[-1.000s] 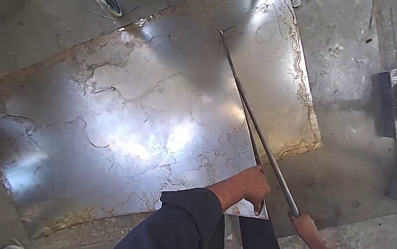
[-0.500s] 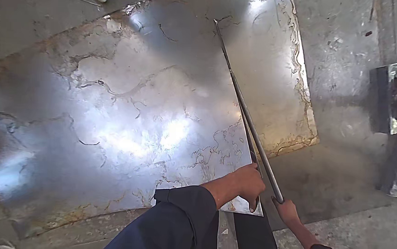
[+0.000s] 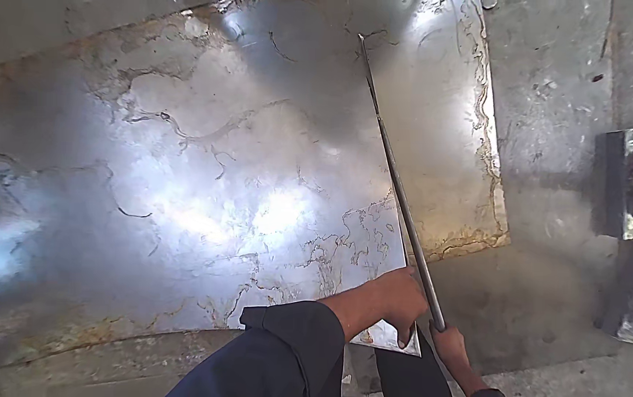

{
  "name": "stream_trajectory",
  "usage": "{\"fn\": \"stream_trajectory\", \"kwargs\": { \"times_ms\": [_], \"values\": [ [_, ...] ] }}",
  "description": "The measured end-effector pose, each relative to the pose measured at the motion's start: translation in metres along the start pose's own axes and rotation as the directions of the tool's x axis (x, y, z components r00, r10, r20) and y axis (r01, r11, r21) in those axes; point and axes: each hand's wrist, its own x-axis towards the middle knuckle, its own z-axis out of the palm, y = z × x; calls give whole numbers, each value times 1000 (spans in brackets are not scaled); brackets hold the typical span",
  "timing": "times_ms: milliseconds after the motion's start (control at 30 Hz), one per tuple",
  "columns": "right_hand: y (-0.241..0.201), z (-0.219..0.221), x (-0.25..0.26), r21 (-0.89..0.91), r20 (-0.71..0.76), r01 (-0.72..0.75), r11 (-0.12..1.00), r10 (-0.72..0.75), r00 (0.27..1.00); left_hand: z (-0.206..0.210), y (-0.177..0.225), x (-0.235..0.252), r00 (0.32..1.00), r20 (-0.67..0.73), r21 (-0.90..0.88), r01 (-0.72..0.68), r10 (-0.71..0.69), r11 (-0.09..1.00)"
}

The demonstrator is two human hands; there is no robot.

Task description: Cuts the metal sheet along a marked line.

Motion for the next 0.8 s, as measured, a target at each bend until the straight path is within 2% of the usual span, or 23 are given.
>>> {"fn": "stream_trajectory", "kwargs": {
  "times_ms": [300, 533, 800],
  "values": [
    [5, 11, 15, -22, 36, 1, 1000, 0, 999, 6, 0, 13, 1000, -9, -9, -1, 1, 1000],
    [-7, 45, 23, 34, 70, 13, 999, -15, 997, 6, -3, 18, 1000, 12, -6, 18, -18, 1000],
    [-2, 50, 27, 40, 51, 23, 999, -25, 998, 4, 1, 13, 1000, 13, -2, 20, -20, 1000]
  ]
}}
